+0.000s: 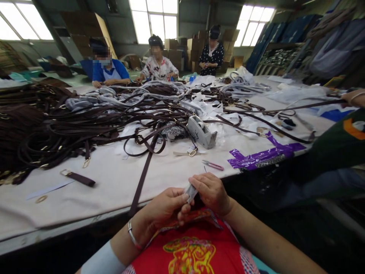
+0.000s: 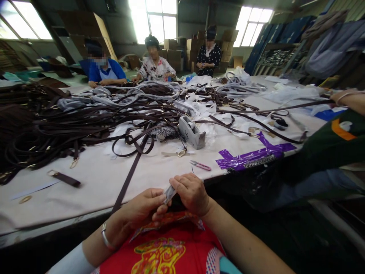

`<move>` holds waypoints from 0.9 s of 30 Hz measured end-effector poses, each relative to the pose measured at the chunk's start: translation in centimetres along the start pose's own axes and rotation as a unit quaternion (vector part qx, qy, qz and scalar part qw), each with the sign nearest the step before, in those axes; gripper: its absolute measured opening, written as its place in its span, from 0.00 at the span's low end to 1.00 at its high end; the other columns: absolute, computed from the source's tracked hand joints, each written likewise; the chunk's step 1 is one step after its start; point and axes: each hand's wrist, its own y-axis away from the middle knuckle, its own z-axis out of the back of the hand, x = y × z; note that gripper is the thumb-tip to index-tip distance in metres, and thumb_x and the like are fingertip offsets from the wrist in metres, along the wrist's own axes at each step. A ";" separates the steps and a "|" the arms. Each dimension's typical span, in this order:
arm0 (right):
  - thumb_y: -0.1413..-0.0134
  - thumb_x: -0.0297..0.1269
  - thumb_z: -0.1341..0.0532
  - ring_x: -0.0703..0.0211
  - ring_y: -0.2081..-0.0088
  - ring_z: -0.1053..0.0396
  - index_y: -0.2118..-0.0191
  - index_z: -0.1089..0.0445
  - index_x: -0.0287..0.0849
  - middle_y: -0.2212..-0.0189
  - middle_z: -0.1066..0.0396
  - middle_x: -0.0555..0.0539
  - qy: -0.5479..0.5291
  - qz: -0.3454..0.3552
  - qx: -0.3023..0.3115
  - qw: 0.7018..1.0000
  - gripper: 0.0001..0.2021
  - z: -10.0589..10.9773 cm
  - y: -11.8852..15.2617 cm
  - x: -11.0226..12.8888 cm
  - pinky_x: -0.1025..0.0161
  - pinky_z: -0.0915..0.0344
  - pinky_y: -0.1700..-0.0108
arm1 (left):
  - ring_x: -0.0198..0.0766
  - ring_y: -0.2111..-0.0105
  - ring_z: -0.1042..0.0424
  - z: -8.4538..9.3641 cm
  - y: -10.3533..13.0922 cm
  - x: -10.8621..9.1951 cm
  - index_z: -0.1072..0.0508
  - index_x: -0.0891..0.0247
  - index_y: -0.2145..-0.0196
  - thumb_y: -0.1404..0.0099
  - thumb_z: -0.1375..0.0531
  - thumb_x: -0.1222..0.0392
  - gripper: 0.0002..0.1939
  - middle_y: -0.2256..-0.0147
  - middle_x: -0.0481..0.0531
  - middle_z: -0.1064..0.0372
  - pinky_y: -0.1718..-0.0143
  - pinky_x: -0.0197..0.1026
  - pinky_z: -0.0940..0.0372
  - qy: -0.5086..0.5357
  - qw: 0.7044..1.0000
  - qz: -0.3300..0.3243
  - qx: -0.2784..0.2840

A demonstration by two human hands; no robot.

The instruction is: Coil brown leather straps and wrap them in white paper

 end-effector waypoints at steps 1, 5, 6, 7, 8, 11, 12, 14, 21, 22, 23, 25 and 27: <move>0.37 0.26 0.46 0.54 0.59 0.24 0.48 0.29 0.39 0.60 0.21 0.39 -0.015 -0.016 -0.003 1.000 0.15 -0.4 0.3 -0.1 0.56 0.28 0.56 | 0.27 0.85 0.36 0.0 0.0 0.3 0.25 0.68 0.67 0.39 0.32 0.51 0.15 0.80 0.46 0.34 0.82 0.30 0.39 -0.010 1.000 -0.010 0.003; 0.35 0.29 0.47 0.56 0.62 0.24 0.52 0.27 0.40 0.64 0.21 0.42 -0.095 -0.133 -0.008 0.987 0.13 -2.4 1.5 -0.3 0.59 0.27 0.58 | 0.31 0.82 0.29 -0.2 0.2 1.0 0.24 0.67 0.65 0.38 0.32 0.52 0.14 0.78 0.51 0.27 0.80 0.30 0.39 0.011 0.996 -0.085 0.017; 0.34 0.31 0.47 0.57 0.64 0.25 0.54 0.26 0.41 0.66 0.21 0.44 -0.124 -0.173 0.007 0.977 0.12 -2.9 1.7 -0.2 0.61 0.28 0.59 | 0.32 0.82 0.29 -0.4 0.2 0.8 0.24 0.67 0.65 0.38 0.32 0.53 0.13 0.78 0.51 0.27 0.79 0.31 0.38 0.027 0.993 -0.118 0.006; 0.34 0.32 0.47 0.58 0.65 0.25 0.56 0.26 0.41 0.67 0.22 0.45 -0.156 -0.211 0.028 0.965 0.12 -3.2 1.8 0.0 0.62 0.29 0.60 | 0.32 0.81 0.28 -0.5 0.2 0.4 0.24 0.67 0.66 0.39 0.31 0.53 0.13 0.78 0.51 0.26 0.78 0.31 0.36 0.044 0.987 -0.155 -0.016; 0.34 0.34 0.46 0.59 0.66 0.26 0.58 0.26 0.41 0.68 0.23 0.46 -0.188 -0.243 0.054 0.950 0.11 -3.5 1.9 0.3 0.63 0.30 0.61 | 0.32 0.80 0.27 -0.6 0.2 -0.3 0.23 0.67 0.66 0.40 0.30 0.54 0.13 0.77 0.50 0.25 0.77 0.31 0.35 0.061 0.978 -0.192 -0.048; 0.35 0.35 0.45 0.62 0.71 0.31 0.66 0.27 0.40 0.74 0.27 0.50 -0.251 -0.308 0.123 0.909 0.11 -3.3 1.6 1.8 0.66 0.35 0.66 | 0.36 0.73 0.22 -0.3 0.4 -3.1 0.22 0.65 0.66 0.48 0.25 0.56 0.16 0.73 0.51 0.21 0.70 0.34 0.28 0.099 0.933 -0.297 -0.176; 0.36 0.35 0.44 0.63 0.72 0.33 0.69 0.28 0.40 0.75 0.28 0.50 -0.269 -0.320 0.146 0.896 0.11 -3.1 1.5 2.5 0.67 0.37 0.68 | 0.38 0.70 0.21 0.0 0.4 -4.1 0.22 0.64 0.66 0.50 0.24 0.56 0.17 0.71 0.51 0.20 0.67 0.36 0.26 0.107 0.913 -0.331 -0.214; 0.36 0.37 0.44 0.65 0.75 0.35 0.74 0.32 0.40 0.78 0.31 0.52 -0.328 -0.346 0.185 0.859 0.14 -2.3 1.2 3.8 0.68 0.40 0.71 | 0.40 0.65 0.19 0.7 0.5 -5.6 0.21 0.63 0.64 0.50 0.24 0.55 0.17 0.68 0.51 0.19 0.63 0.39 0.25 0.105 0.871 -0.399 -0.266; 0.38 0.53 0.41 0.70 0.86 0.43 0.71 0.33 0.38 0.87 0.37 0.54 -0.601 -0.400 0.166 0.672 0.21 -0.2 0.8 5.9 0.71 0.50 0.82 | 0.45 0.53 0.21 4.6 0.0 -4.3 0.22 0.61 0.53 0.32 0.39 0.62 0.11 0.54 0.57 0.21 0.49 0.47 0.27 -0.344 0.652 -0.557 -0.384; 0.40 0.53 0.39 0.70 0.87 0.44 0.70 0.32 0.37 0.87 0.37 0.54 -0.628 -0.403 0.155 0.648 0.21 0.1 0.7 5.8 0.71 0.51 0.83 | 0.46 0.51 0.23 5.3 -0.1 -3.7 0.23 0.61 0.51 0.32 0.41 0.66 0.13 0.51 0.59 0.22 0.48 0.47 0.27 -0.448 0.596 -0.561 -0.360; 0.41 0.53 0.38 0.71 0.88 0.45 0.69 0.31 0.37 0.87 0.37 0.55 -0.650 -0.409 0.137 0.626 0.21 0.4 0.4 5.6 0.72 0.53 0.84 | 0.47 0.48 0.24 5.8 -0.1 -3.1 0.24 0.61 0.49 0.32 0.42 0.69 0.16 0.50 0.60 0.23 0.48 0.47 0.28 -0.539 0.541 -0.559 -0.324; 0.42 0.52 0.37 0.71 0.89 0.47 0.68 0.30 0.37 0.88 0.38 0.56 -0.678 -0.426 0.085 0.593 0.19 1.1 -0.2 5.1 0.72 0.54 0.85 | 0.48 0.46 0.26 6.6 -0.1 -2.0 0.28 0.64 0.46 0.32 0.45 0.72 0.19 0.50 0.63 0.24 0.49 0.47 0.27 -0.662 0.457 -0.541 -0.247; 0.42 0.50 0.36 0.72 0.89 0.47 0.69 0.30 0.38 0.88 0.39 0.57 -0.688 -0.439 0.029 0.577 0.17 1.7 -1.0 4.5 0.72 0.54 0.85 | 0.48 0.49 0.25 6.6 0.0 -1.0 0.29 0.67 0.47 0.32 0.47 0.73 0.17 0.51 0.66 0.24 0.52 0.48 0.27 -0.726 0.425 -0.503 -0.199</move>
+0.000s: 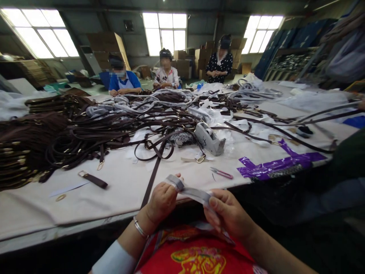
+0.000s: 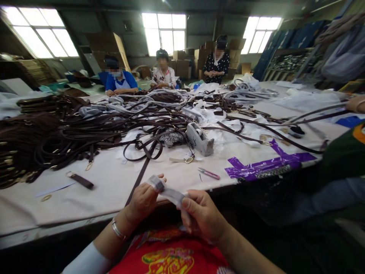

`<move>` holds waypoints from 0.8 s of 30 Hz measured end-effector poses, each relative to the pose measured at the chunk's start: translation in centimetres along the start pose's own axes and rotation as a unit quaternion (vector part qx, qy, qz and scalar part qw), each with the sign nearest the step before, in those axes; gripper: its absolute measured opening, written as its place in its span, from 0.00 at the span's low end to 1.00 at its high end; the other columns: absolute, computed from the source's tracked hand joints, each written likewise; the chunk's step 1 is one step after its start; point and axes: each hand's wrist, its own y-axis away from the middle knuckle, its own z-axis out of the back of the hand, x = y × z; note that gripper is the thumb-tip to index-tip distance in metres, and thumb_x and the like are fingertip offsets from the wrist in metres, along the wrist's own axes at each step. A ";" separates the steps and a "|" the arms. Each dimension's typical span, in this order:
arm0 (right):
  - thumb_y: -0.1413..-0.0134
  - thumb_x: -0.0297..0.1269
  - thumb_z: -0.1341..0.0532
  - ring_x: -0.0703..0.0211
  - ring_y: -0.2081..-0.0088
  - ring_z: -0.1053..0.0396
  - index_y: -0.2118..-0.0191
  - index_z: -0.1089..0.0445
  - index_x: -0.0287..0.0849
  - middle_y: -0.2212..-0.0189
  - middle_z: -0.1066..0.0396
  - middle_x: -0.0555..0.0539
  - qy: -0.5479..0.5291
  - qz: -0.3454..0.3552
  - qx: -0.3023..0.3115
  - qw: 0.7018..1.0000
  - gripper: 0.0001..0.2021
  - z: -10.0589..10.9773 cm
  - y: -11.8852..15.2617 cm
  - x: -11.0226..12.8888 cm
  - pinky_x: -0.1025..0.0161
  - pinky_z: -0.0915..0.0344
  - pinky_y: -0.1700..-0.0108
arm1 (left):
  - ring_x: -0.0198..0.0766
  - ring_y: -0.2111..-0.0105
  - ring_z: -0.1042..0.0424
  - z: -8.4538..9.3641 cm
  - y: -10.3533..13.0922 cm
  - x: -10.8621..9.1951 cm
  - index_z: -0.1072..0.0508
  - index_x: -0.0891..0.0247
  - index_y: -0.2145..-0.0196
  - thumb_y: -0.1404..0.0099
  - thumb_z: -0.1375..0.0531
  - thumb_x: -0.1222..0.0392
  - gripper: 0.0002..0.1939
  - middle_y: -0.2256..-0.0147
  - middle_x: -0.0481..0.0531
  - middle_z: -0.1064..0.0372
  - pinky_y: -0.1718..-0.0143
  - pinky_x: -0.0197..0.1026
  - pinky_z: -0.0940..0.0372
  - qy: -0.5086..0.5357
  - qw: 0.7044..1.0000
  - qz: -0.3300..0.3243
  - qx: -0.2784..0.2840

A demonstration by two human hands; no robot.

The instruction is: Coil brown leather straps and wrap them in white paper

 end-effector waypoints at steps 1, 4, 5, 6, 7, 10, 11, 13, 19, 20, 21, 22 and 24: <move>0.43 0.48 0.35 0.72 0.88 0.47 0.69 0.31 0.38 0.87 0.40 0.57 -0.013 0.011 -0.016 1.000 0.17 0.1 -0.2 0.5 0.72 0.54 0.85 | 0.48 0.53 0.23 -0.1 0.3 -0.4 0.29 0.69 0.50 0.31 0.47 0.71 0.14 0.54 0.66 0.23 0.54 0.48 0.27 -0.009 0.999 -0.005 0.032; 0.49 0.47 0.31 0.73 0.87 0.47 0.73 0.34 0.39 0.85 0.40 0.57 -0.020 0.028 -0.046 0.998 0.18 0.7 -0.8 1.8 0.72 0.55 0.83 | 0.43 0.70 0.27 -0.6 0.8 -1.7 0.30 0.65 0.66 0.30 0.46 0.64 0.07 0.69 0.58 0.25 0.68 0.44 0.31 -0.044 0.995 0.006 0.092; 0.51 0.47 0.30 0.73 0.86 0.48 0.74 0.36 0.40 0.84 0.40 0.58 -0.004 0.026 -0.054 0.998 0.19 0.9 -1.0 2.1 0.71 0.55 0.83 | 0.41 0.74 0.30 -0.8 0.9 -2.0 0.33 0.63 0.70 0.30 0.46 0.63 0.09 0.74 0.55 0.29 0.71 0.42 0.35 -0.057 0.994 0.009 0.096; 0.52 0.48 0.29 0.73 0.86 0.48 0.74 0.36 0.40 0.85 0.41 0.58 0.029 0.021 -0.063 0.997 0.19 1.3 -1.1 2.3 0.71 0.56 0.83 | 0.40 0.77 0.33 -1.0 1.0 -2.2 0.35 0.61 0.72 0.30 0.47 0.64 0.11 0.77 0.52 0.32 0.74 0.41 0.39 -0.064 0.993 0.011 0.094; 0.52 0.48 0.30 0.72 0.85 0.48 0.73 0.35 0.40 0.85 0.41 0.58 0.082 0.018 -0.081 0.993 0.18 1.7 -1.3 2.6 0.70 0.55 0.83 | 0.38 0.78 0.36 -1.2 1.1 -2.4 0.36 0.61 0.73 0.30 0.49 0.66 0.13 0.78 0.50 0.34 0.75 0.40 0.43 -0.062 0.994 0.015 0.095; 0.50 0.44 0.31 0.65 0.78 0.38 0.65 0.28 0.40 0.79 0.32 0.53 0.332 0.078 -0.164 0.926 0.13 3.2 -1.8 3.5 0.67 0.42 0.76 | 0.36 0.79 0.41 -1.1 1.1 -3.2 0.37 0.61 0.74 0.30 0.49 0.66 0.13 0.78 0.49 0.36 0.76 0.40 0.49 0.029 0.988 0.058 0.138; 0.48 0.42 0.32 0.62 0.73 0.34 0.62 0.26 0.41 0.75 0.29 0.50 0.412 0.116 -0.173 0.887 0.11 3.7 -2.0 3.7 0.64 0.37 0.70 | 0.35 0.79 0.42 -0.7 0.9 -3.6 0.37 0.61 0.74 0.30 0.49 0.64 0.12 0.78 0.48 0.37 0.76 0.40 0.49 0.089 0.979 0.081 0.167; 0.44 0.39 0.35 0.55 0.62 0.30 0.62 0.24 0.42 0.66 0.26 0.45 0.515 0.181 -0.137 0.826 0.07 4.5 -2.4 3.9 0.58 0.34 0.56 | 0.35 0.76 0.40 0.4 0.2 -4.6 0.34 0.62 0.72 0.29 0.49 0.61 0.12 0.76 0.49 0.36 0.73 0.38 0.46 0.251 0.927 0.143 0.239; 0.41 0.54 0.39 0.64 0.77 0.40 0.73 0.30 0.39 0.80 0.36 0.51 0.304 -0.026 0.046 0.951 0.21 3.6 -2.6 0.5 0.66 0.42 0.73 | 0.34 0.76 0.34 3.8 -3.2 -6.5 0.30 0.66 0.69 0.31 0.42 0.46 0.19 0.77 0.50 0.34 0.72 0.35 0.41 0.684 0.622 0.342 0.166; 0.40 0.57 0.42 0.66 0.80 0.45 0.70 0.29 0.39 0.82 0.40 0.54 0.235 -0.047 0.030 0.970 0.23 3.1 -2.4 -0.3 0.67 0.46 0.77 | 0.34 0.76 0.33 4.1 -3.7 -6.4 0.31 0.66 0.72 0.32 0.40 0.46 0.20 0.78 0.49 0.35 0.71 0.34 0.40 0.712 0.594 0.358 0.112; 0.39 0.59 0.44 0.67 0.82 0.48 0.64 0.29 0.39 0.83 0.42 0.56 0.192 -0.037 0.002 0.981 0.24 2.6 -2.3 -1.0 0.68 0.49 0.78 | 0.33 0.76 0.33 4.2 -4.2 -6.3 0.31 0.66 0.74 0.33 0.38 0.47 0.20 0.79 0.48 0.36 0.71 0.34 0.39 0.732 0.567 0.373 0.056; 0.38 0.58 0.44 0.67 0.81 0.48 0.57 0.29 0.40 0.82 0.41 0.56 0.186 -0.002 -0.023 0.982 0.24 2.1 -2.2 -1.5 0.68 0.48 0.78 | 0.33 0.75 0.32 4.3 -4.6 -6.1 0.31 0.66 0.74 0.34 0.36 0.49 0.19 0.80 0.47 0.37 0.71 0.34 0.38 0.746 0.541 0.387 0.007; 0.38 0.54 0.42 0.64 0.77 0.42 0.47 0.32 0.42 0.76 0.36 0.53 0.270 0.101 -0.042 0.957 0.23 1.3 -2.0 -2.2 0.66 0.41 0.73 | 0.34 0.74 0.29 4.4 -5.3 -5.5 0.28 0.66 0.72 0.36 0.34 0.52 0.15 0.80 0.45 0.37 0.70 0.34 0.35 0.759 0.502 0.409 -0.071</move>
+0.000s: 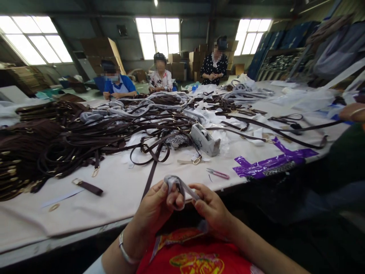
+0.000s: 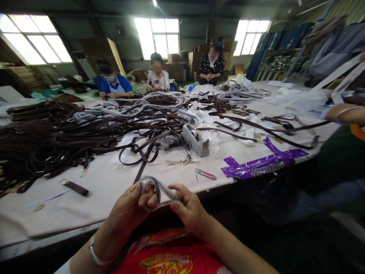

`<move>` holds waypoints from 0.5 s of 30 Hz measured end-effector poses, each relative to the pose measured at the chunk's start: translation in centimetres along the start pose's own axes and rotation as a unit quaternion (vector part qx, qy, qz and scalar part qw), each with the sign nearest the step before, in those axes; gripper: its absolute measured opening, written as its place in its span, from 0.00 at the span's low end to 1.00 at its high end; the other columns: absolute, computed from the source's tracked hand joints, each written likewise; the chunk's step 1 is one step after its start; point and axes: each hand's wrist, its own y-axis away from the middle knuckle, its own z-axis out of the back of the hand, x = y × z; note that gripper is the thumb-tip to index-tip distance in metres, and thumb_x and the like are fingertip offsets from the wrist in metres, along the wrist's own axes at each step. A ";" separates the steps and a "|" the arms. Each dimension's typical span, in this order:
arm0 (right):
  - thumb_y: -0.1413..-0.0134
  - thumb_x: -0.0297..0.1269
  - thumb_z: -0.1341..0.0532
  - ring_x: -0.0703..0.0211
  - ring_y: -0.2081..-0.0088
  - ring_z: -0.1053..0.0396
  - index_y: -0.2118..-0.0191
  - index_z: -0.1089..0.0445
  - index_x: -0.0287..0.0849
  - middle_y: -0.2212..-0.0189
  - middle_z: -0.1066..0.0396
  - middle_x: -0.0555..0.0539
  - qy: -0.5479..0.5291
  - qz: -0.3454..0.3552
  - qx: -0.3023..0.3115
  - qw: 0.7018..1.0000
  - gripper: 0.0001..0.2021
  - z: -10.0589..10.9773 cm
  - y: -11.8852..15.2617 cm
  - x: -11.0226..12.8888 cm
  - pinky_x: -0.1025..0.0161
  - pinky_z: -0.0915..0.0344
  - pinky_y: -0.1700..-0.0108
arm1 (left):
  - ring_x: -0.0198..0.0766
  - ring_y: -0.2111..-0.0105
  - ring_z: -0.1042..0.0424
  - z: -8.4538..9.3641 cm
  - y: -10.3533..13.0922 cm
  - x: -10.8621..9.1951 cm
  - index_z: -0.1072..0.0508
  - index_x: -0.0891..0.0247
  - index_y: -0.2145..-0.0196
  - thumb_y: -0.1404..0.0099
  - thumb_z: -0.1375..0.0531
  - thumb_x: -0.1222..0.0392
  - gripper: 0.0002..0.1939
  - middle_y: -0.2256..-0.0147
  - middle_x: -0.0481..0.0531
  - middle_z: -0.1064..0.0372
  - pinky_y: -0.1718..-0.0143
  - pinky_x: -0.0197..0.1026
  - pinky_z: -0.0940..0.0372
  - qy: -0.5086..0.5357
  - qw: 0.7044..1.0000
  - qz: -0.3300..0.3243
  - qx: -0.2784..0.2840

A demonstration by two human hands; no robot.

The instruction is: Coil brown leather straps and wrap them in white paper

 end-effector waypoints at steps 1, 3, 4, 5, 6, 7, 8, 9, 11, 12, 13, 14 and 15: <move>0.38 0.50 0.41 0.62 0.72 0.39 0.47 0.30 0.43 0.73 0.33 0.51 0.067 0.049 0.002 0.997 0.20 -0.4 0.1 0.0 0.64 0.38 0.67 | 0.34 0.73 0.28 0.0 -0.4 -0.3 0.26 0.67 0.70 0.37 0.32 0.54 0.13 0.80 0.45 0.36 0.68 0.34 0.33 0.020 0.999 -0.018 -0.024; 0.36 0.44 0.43 0.60 0.67 0.36 0.56 0.26 0.41 0.69 0.31 0.48 0.175 0.101 0.019 0.979 0.13 -0.9 0.3 0.0 0.62 0.38 0.61 | 0.36 0.69 0.25 0.3 -1.4 -1.0 0.24 0.67 0.66 0.40 0.30 0.57 0.11 0.79 0.45 0.32 0.64 0.35 0.30 0.041 0.994 -0.064 -0.074; 0.35 0.42 0.44 0.60 0.68 0.36 0.61 0.26 0.41 0.70 0.31 0.48 0.193 0.101 0.036 0.975 0.13 -1.2 0.3 0.0 0.62 0.38 0.61 | 0.37 0.67 0.23 0.6 -1.9 -1.3 0.24 0.67 0.66 0.41 0.30 0.57 0.11 0.78 0.46 0.30 0.62 0.35 0.29 0.044 0.990 -0.092 -0.101; 0.35 0.42 0.45 0.61 0.69 0.36 0.64 0.26 0.40 0.72 0.32 0.49 0.184 0.085 0.061 0.977 0.14 -1.5 0.5 0.0 0.63 0.38 0.63 | 0.39 0.64 0.22 0.9 -2.5 -1.6 0.24 0.67 0.66 0.41 0.29 0.58 0.11 0.76 0.47 0.28 0.61 0.36 0.28 0.043 0.984 -0.120 -0.127; 0.35 0.43 0.44 0.62 0.71 0.36 0.66 0.27 0.39 0.74 0.32 0.49 0.151 0.054 0.092 0.983 0.15 -1.8 0.6 0.1 0.64 0.39 0.65 | 0.41 0.61 0.21 1.3 -3.0 -1.8 0.24 0.67 0.65 0.41 0.29 0.57 0.12 0.75 0.48 0.26 0.60 0.37 0.28 0.035 0.977 -0.145 -0.150; 0.36 0.45 0.43 0.63 0.72 0.36 0.68 0.27 0.38 0.75 0.32 0.49 0.101 0.013 0.126 0.987 0.16 -2.0 0.8 0.1 0.65 0.39 0.67 | 0.43 0.59 0.21 1.8 -3.4 -1.9 0.24 0.66 0.65 0.41 0.30 0.56 0.12 0.74 0.49 0.25 0.59 0.38 0.28 0.018 0.970 -0.171 -0.170; 0.38 0.48 0.41 0.64 0.73 0.36 0.68 0.26 0.37 0.76 0.31 0.49 0.039 -0.029 0.158 0.986 0.18 -2.2 1.1 0.2 0.67 0.39 0.68 | 0.44 0.57 0.22 2.3 -3.7 -1.9 0.24 0.65 0.65 0.40 0.30 0.54 0.12 0.73 0.50 0.24 0.58 0.39 0.28 -0.010 0.962 -0.200 -0.186; 0.40 0.51 0.40 0.65 0.75 0.36 0.69 0.26 0.36 0.77 0.31 0.49 -0.026 -0.067 0.184 0.980 0.20 -2.3 1.3 0.4 0.68 0.40 0.70 | 0.45 0.56 0.22 2.9 -3.9 -1.8 0.24 0.65 0.65 0.38 0.32 0.52 0.12 0.72 0.51 0.24 0.56 0.40 0.29 -0.055 0.950 -0.232 -0.202; 0.43 0.55 0.37 0.68 0.78 0.38 0.69 0.26 0.34 0.79 0.30 0.48 -0.145 -0.116 0.208 0.960 0.23 -2.2 1.7 0.8 0.70 0.43 0.74 | 0.44 0.56 0.23 4.1 -4.0 -1.4 0.24 0.64 0.61 0.34 0.37 0.52 0.12 0.67 0.53 0.22 0.54 0.42 0.30 -0.215 0.903 -0.295 -0.227; 0.44 0.55 0.36 0.69 0.80 0.39 0.68 0.26 0.34 0.80 0.30 0.48 -0.193 -0.123 0.208 0.951 0.23 -2.0 1.9 1.1 0.71 0.45 0.76 | 0.43 0.57 0.23 4.8 -3.8 -1.0 0.24 0.63 0.60 0.32 0.39 0.53 0.11 0.64 0.55 0.22 0.54 0.43 0.31 -0.321 0.863 -0.320 -0.225; 0.45 0.55 0.36 0.70 0.82 0.40 0.68 0.26 0.34 0.81 0.30 0.48 -0.233 -0.122 0.201 0.943 0.23 -1.6 2.0 1.4 0.72 0.48 0.78 | 0.43 0.59 0.24 5.3 -3.5 -0.6 0.24 0.63 0.60 0.30 0.41 0.55 0.10 0.62 0.57 0.22 0.55 0.43 0.32 -0.432 0.812 -0.335 -0.206; 0.45 0.54 0.35 0.70 0.84 0.42 0.68 0.26 0.34 0.83 0.31 0.49 -0.268 -0.119 0.184 0.938 0.22 -1.1 2.0 1.9 0.72 0.50 0.81 | 0.42 0.61 0.24 5.8 -3.2 -0.1 0.25 0.63 0.61 0.30 0.42 0.58 0.08 0.61 0.58 0.22 0.57 0.43 0.32 -0.534 0.755 -0.341 -0.170; 0.46 0.54 0.34 0.71 0.86 0.44 0.68 0.27 0.35 0.84 0.32 0.50 -0.291 -0.113 0.160 0.936 0.21 -0.6 1.9 2.4 0.72 0.52 0.83 | 0.42 0.64 0.25 6.1 -2.8 0.4 0.26 0.63 0.65 0.30 0.43 0.60 0.08 0.63 0.59 0.23 0.60 0.42 0.33 -0.618 0.697 -0.341 -0.124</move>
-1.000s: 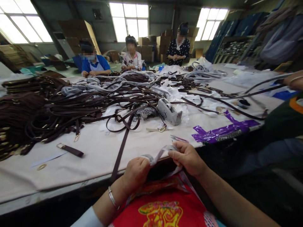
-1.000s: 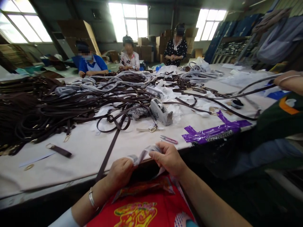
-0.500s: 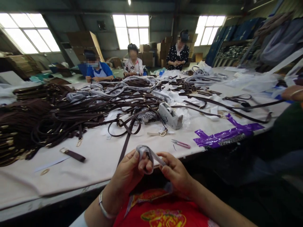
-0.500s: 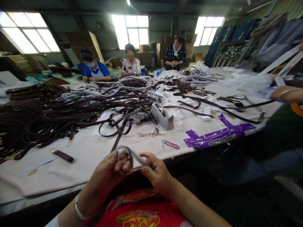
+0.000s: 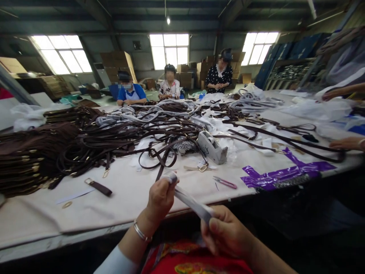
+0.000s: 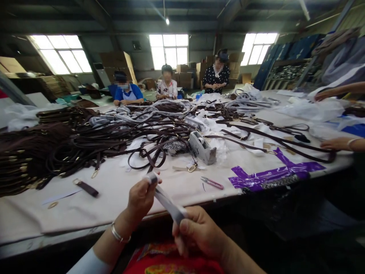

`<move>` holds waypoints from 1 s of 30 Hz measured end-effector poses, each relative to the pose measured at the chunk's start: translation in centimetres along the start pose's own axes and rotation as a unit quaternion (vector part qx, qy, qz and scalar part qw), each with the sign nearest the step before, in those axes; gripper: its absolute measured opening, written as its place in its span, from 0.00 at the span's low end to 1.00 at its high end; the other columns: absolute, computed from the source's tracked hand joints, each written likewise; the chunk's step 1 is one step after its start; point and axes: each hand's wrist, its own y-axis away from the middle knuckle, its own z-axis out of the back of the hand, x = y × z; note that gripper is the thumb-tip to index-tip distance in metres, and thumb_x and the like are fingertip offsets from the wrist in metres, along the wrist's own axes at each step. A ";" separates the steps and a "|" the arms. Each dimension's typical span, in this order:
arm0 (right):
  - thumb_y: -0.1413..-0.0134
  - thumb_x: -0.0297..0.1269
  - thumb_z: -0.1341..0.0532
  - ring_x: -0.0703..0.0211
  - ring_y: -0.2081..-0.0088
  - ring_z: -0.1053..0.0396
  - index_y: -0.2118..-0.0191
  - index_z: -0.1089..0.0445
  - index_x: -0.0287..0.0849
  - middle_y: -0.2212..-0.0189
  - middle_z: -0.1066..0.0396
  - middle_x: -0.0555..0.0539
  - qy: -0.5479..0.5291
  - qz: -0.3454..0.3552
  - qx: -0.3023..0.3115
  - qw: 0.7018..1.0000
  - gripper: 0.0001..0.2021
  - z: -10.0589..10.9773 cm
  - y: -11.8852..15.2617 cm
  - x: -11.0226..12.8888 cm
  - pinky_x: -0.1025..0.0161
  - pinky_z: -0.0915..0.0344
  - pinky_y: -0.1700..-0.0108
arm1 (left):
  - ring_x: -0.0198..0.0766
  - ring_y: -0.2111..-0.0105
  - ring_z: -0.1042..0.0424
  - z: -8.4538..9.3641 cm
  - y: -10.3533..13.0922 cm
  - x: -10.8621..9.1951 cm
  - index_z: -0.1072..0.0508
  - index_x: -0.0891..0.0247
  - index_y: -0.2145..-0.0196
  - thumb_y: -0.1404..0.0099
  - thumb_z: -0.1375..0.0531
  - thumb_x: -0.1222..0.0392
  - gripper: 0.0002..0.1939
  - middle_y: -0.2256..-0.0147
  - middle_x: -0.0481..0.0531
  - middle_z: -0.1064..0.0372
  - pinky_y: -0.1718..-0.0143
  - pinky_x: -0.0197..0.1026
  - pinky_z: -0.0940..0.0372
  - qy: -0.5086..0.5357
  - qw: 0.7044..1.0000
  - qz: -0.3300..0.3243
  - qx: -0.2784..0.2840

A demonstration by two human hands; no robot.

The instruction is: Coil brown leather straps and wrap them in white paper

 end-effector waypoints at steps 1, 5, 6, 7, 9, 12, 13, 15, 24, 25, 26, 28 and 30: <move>0.48 0.53 0.33 0.71 0.88 0.46 0.68 0.27 0.36 0.85 0.33 0.52 -0.011 0.020 -0.023 0.999 0.21 0.2 0.1 0.8 0.72 0.53 0.84 | 0.42 0.67 0.27 -0.2 0.7 0.0 0.28 0.62 0.68 0.30 0.44 0.62 0.08 0.66 0.58 0.24 0.62 0.42 0.34 -0.059 0.995 -0.053 0.054; 0.51 0.51 0.30 0.72 0.87 0.50 0.70 0.30 0.39 0.86 0.37 0.56 0.089 0.091 -0.152 0.980 0.18 2.0 -0.4 4.0 0.72 0.55 0.84 | 0.41 0.75 0.35 -0.8 2.9 -1.0 0.34 0.61 0.71 0.32 0.45 0.61 0.08 0.75 0.52 0.33 0.71 0.41 0.41 -0.133 0.955 -0.141 0.226; 0.50 0.50 0.30 0.72 0.87 0.50 0.72 0.31 0.40 0.86 0.38 0.56 0.154 0.099 -0.195 0.964 0.18 2.7 -0.6 4.5 0.71 0.54 0.83 | 0.40 0.75 0.36 -0.9 3.2 -1.5 0.34 0.62 0.70 0.32 0.45 0.61 0.08 0.75 0.52 0.34 0.72 0.41 0.43 -0.112 0.951 -0.133 0.256; 0.48 0.49 0.32 0.70 0.85 0.47 0.73 0.31 0.40 0.85 0.37 0.55 0.225 0.108 -0.242 0.938 0.17 3.5 -0.9 4.8 0.70 0.51 0.82 | 0.38 0.75 0.37 -0.9 3.4 -2.0 0.33 0.62 0.69 0.31 0.46 0.60 0.09 0.75 0.51 0.34 0.72 0.40 0.43 -0.074 0.949 -0.113 0.286; 0.45 0.48 0.34 0.65 0.79 0.38 0.69 0.28 0.40 0.79 0.31 0.51 0.360 0.139 -0.312 0.868 0.14 4.9 -1.5 4.7 0.67 0.41 0.76 | 0.37 0.75 0.37 -0.5 3.5 -3.2 0.31 0.63 0.67 0.28 0.50 0.59 0.12 0.74 0.50 0.34 0.70 0.39 0.42 0.040 0.937 -0.035 0.344; 0.41 0.47 0.37 0.57 0.64 0.31 0.65 0.24 0.41 0.68 0.26 0.45 0.467 0.175 -0.263 0.826 0.13 5.8 -2.2 3.3 0.61 0.34 0.60 | 0.35 0.73 0.35 0.2 3.1 -4.8 0.27 0.66 0.64 0.27 0.49 0.51 0.17 0.72 0.52 0.31 0.69 0.37 0.40 0.242 0.876 0.118 0.401; 0.41 0.49 0.38 0.57 0.64 0.32 0.69 0.25 0.41 0.70 0.27 0.46 0.469 0.158 -0.217 0.842 0.16 5.7 -2.4 2.6 0.61 0.34 0.60 | 0.35 0.74 0.35 0.4 2.9 -5.2 0.26 0.67 0.65 0.28 0.47 0.49 0.19 0.73 0.52 0.31 0.70 0.37 0.41 0.304 0.850 0.162 0.398; 0.40 0.54 0.40 0.61 0.72 0.36 0.75 0.29 0.39 0.78 0.33 0.49 0.404 0.081 -0.139 0.901 0.23 4.8 -2.5 1.0 0.64 0.37 0.68 | 0.33 0.76 0.35 0.5 2.6 -5.8 0.27 0.68 0.69 0.30 0.43 0.45 0.21 0.75 0.53 0.30 0.72 0.36 0.43 0.429 0.798 0.231 0.356; 0.36 0.44 0.43 0.57 0.66 0.33 0.56 0.27 0.42 0.67 0.29 0.46 0.465 0.164 -0.139 0.859 0.13 1.3 -2.1 -2.2 0.60 0.36 0.59 | 0.35 0.69 0.25 0.7 -1.5 -5.8 0.26 0.66 0.68 0.38 0.32 0.53 0.13 0.79 0.44 0.34 0.64 0.35 0.32 0.622 0.706 0.338 0.025; 0.36 0.44 0.44 0.58 0.68 0.34 0.61 0.26 0.41 0.70 0.30 0.47 0.469 0.144 -0.125 0.862 0.13 1.1 -2.0 -2.3 0.61 0.36 0.61 | 0.36 0.67 0.24 0.8 -2.1 -5.5 0.25 0.65 0.67 0.38 0.32 0.53 0.12 0.78 0.45 0.32 0.62 0.35 0.31 0.611 0.721 0.328 -0.006; 0.36 0.44 0.44 0.59 0.70 0.35 0.64 0.26 0.41 0.73 0.31 0.48 0.448 0.111 -0.107 0.880 0.14 0.9 -2.0 -2.4 0.62 0.37 0.64 | 0.38 0.64 0.23 0.8 -2.7 -5.2 0.25 0.65 0.66 0.38 0.32 0.53 0.12 0.77 0.46 0.30 0.60 0.36 0.31 0.595 0.740 0.312 -0.035; 0.39 0.48 0.40 0.62 0.73 0.36 0.68 0.27 0.40 0.76 0.32 0.50 0.345 0.035 -0.054 0.936 0.16 0.6 -1.7 -2.6 0.65 0.38 0.68 | 0.41 0.58 0.22 0.6 -3.3 -4.3 0.24 0.64 0.65 0.36 0.34 0.52 0.12 0.73 0.48 0.26 0.55 0.39 0.31 0.536 0.796 0.267 -0.087; 0.43 0.52 0.37 0.66 0.77 0.39 0.68 0.27 0.38 0.78 0.31 0.50 0.200 -0.019 -0.010 0.980 0.19 0.5 -1.3 -2.7 0.69 0.42 0.74 | 0.44 0.56 0.23 0.4 -3.2 -3.3 0.23 0.64 0.64 0.33 0.37 0.51 0.12 0.67 0.53 0.23 0.54 0.41 0.31 0.422 0.873 0.214 -0.123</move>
